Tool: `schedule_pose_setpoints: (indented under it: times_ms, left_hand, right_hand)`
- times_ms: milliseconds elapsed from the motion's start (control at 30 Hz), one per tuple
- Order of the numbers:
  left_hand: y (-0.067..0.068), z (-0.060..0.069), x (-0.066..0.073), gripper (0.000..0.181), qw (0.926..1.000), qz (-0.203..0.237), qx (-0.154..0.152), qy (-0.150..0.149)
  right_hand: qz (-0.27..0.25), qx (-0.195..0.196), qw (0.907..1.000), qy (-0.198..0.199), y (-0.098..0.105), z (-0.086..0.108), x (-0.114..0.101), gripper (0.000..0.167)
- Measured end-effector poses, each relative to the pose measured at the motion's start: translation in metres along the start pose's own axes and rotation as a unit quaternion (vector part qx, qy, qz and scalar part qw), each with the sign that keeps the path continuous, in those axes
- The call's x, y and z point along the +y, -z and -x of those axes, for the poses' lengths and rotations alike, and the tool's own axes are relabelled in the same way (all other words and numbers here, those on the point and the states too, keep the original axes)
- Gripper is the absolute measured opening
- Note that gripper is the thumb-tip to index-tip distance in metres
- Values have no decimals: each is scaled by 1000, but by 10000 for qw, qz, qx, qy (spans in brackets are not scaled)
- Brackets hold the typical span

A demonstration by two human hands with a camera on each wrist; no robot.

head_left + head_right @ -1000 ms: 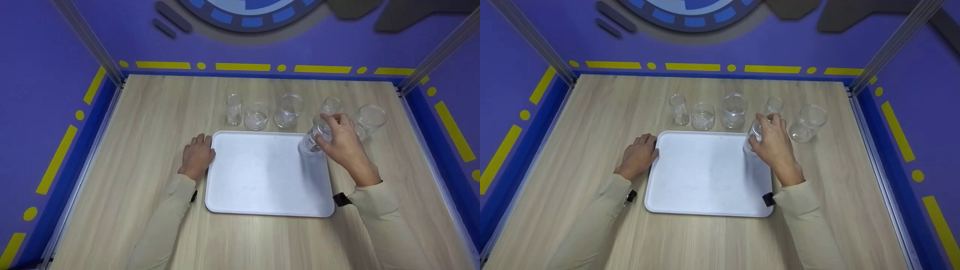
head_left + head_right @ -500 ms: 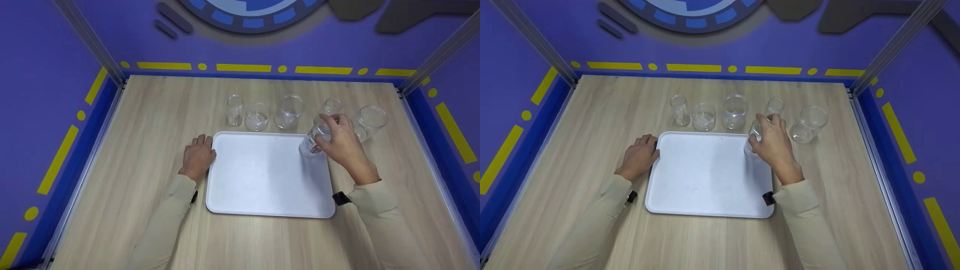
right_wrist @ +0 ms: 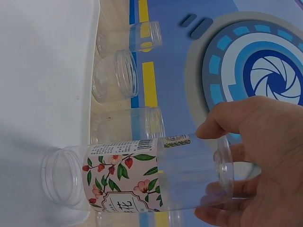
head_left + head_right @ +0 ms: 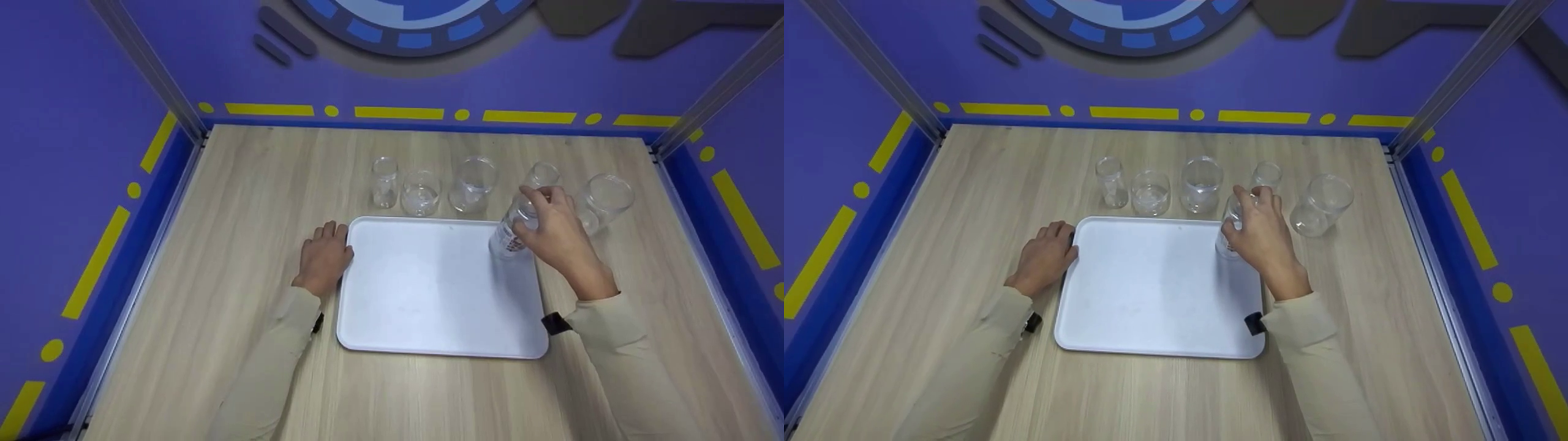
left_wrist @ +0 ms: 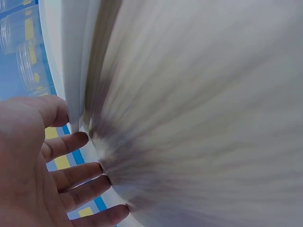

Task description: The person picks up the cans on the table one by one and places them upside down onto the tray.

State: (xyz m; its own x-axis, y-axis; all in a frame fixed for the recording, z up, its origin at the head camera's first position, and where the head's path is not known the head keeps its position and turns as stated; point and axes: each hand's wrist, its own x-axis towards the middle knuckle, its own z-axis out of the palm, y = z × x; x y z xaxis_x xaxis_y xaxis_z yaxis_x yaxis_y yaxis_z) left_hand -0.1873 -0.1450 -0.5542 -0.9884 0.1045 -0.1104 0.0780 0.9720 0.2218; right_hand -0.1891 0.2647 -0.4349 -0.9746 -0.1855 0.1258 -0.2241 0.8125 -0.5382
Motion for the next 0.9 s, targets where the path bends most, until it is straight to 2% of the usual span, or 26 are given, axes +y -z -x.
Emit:
schedule_pose_setpoints:
  times_ms: [200,467,900]
  left_hand:
    - [-1,1,0,44,10000,19,15,5]
    - [-1,2,-1,40,9996,87,202,-174]
    - [-2,2,-2,42,9996,97,217,-156]
  right_hand:
    - [-21,51,10000,29,-2,1,1,63]
    - [-90,293,9993,208,-4,3,3,65]
    - [-128,365,9992,-35,9,6,3,64]
